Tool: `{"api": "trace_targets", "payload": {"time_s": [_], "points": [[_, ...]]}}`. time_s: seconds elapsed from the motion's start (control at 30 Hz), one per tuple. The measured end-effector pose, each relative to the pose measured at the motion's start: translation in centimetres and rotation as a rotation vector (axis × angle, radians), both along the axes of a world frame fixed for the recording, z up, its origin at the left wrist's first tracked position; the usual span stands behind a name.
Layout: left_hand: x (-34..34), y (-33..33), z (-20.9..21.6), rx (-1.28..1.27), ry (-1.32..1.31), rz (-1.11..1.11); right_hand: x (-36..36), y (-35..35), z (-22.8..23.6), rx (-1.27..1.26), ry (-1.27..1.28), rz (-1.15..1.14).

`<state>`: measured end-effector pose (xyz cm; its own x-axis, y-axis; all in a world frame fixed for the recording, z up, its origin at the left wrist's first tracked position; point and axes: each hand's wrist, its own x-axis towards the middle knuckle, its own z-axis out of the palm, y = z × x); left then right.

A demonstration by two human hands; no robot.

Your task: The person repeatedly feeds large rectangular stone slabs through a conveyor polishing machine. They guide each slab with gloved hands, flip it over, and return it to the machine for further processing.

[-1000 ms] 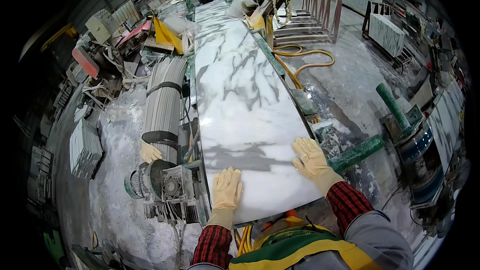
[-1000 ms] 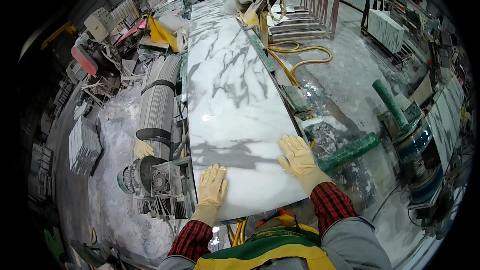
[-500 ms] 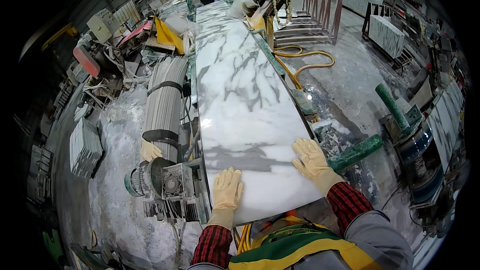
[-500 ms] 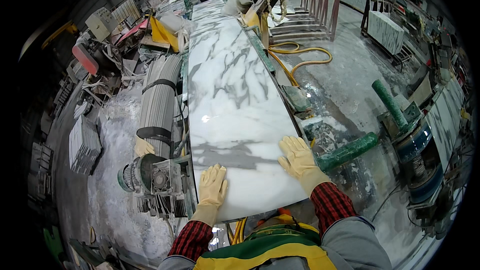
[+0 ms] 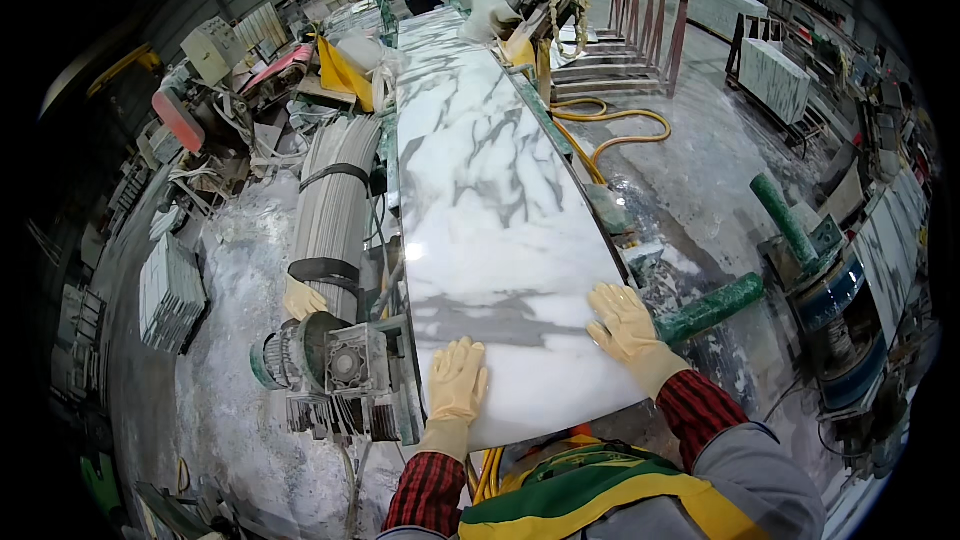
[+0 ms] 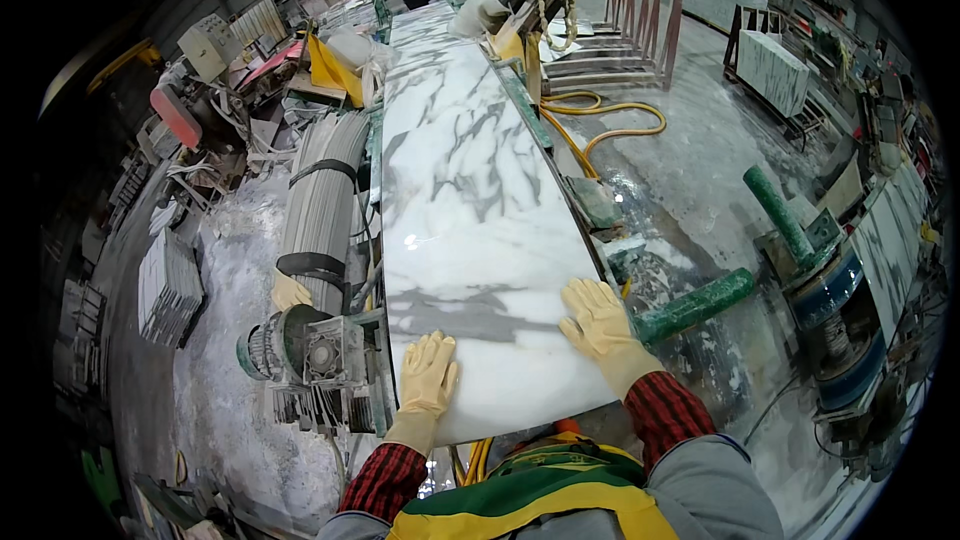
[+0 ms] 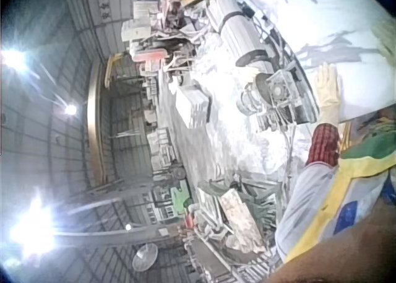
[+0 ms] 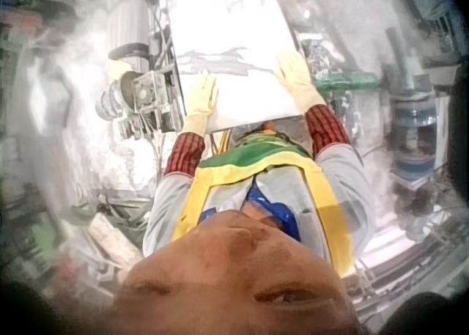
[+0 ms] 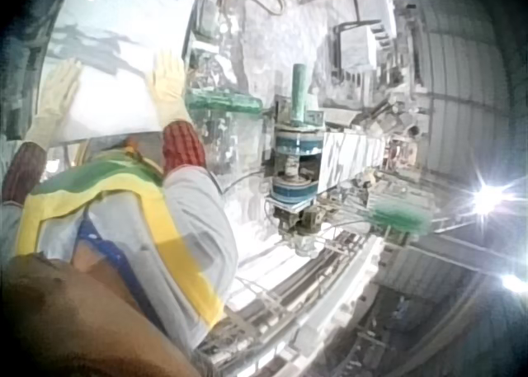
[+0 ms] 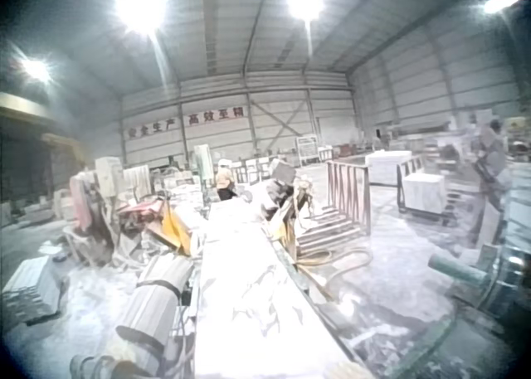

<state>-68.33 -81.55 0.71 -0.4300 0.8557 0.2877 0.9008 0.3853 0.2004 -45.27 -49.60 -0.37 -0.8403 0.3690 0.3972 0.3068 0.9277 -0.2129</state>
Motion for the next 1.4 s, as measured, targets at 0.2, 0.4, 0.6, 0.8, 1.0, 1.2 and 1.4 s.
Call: {"api": "trace_targets", "payload": {"time_s": [0.2,0.4,0.6,0.8,1.0,1.2,1.4], "points": [[0.3,-0.3,0.3,-0.007,-0.025,0.001,2.6,-2.2,0.2,-0.029,0.052,0.012],[1.0,-0.1,1.4,-0.014,-0.065,-0.001,0.7,-0.6,1.1,-0.014,0.008,0.041],[1.3,-0.4,1.7,-0.047,-0.108,0.017,-7.1,5.2,0.3,-0.033,-0.035,0.003],[1.3,-0.4,2.3,-0.055,-0.122,0.006,-11.1,8.8,-1.8,-0.018,0.053,-0.023],[1.8,-0.6,3.6,-0.117,-0.092,0.018,-8.2,6.6,-1.2,-0.036,0.021,-0.013],[1.8,-1.1,0.5,-0.019,-0.039,0.02,2.3,-1.5,-0.2,-0.086,0.007,-0.071],[2.2,-2.5,1.0,0.048,-0.088,-0.049,11.5,-8.8,0.0,-0.061,-0.026,-0.091]]}}
